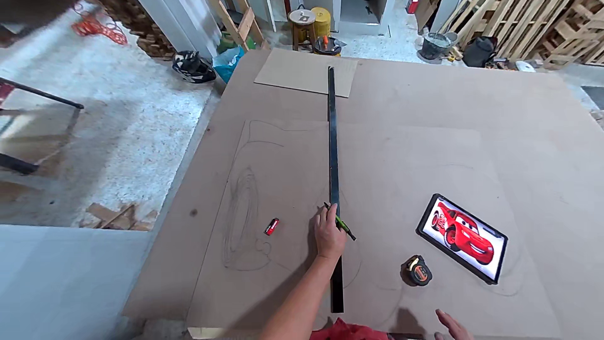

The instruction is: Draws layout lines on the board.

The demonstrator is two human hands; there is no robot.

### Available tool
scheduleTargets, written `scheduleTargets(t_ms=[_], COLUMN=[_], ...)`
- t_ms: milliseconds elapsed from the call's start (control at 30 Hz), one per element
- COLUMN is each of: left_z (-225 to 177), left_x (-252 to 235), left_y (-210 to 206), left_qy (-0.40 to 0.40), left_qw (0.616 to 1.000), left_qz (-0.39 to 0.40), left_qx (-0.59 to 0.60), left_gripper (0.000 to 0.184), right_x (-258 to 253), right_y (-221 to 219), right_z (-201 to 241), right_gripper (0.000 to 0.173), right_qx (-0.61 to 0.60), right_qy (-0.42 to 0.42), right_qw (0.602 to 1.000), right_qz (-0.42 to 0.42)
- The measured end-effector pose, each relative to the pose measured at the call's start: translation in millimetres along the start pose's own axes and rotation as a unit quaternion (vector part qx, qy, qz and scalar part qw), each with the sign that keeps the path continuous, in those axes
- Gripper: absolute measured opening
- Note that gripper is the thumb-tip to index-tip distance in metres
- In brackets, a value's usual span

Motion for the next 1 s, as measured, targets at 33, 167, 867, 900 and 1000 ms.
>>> scheduleTargets(t_ms=[33,167,867,900,1000], left_z=[2.2,14.1,30.0,31.7,37.4], left_x=[5.2,29.7,53.4,55.8,59.2], left_y=[-2.4,-16.2,-9.2,-7.9,-3.7], left_qy=[-0.013,-0.088,-0.103,-0.106,-0.095], left_qw=[1.000,0.988,0.986,0.986,0.988], left_qz=[-0.002,0.027,0.032,0.024,0.005], left_qx=[-0.028,-0.125,-0.125,-0.126,-0.122], left_gripper=[0.058,0.053,0.046,0.044,0.042], right_x=[-8.1,-50.1,-114.3,-114.1,-115.1], right_y=[1.4,6.7,-32.3,-32.7,-33.8], right_z=[-3.2,-15.2,-46.0,-45.5,-40.2], right_gripper=[0.046,0.057,0.081,0.082,0.089], right_qx=[0.005,0.068,0.168,0.165,0.165], right_qy=[0.006,0.022,0.010,0.008,-0.014], right_qw=[1.000,0.997,0.985,0.986,0.986], right_qz=[0.007,0.031,-0.025,-0.030,-0.032])
Point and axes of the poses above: each hand's wrist, its own x-axis away from the middle knuckle, its own y-axis out of the back of the hand, z = x × y, the point moved 6 cm from there along -x, towards the middle knuckle, and after that the axes turned 5 degrees about z, right-handed, at the moved point
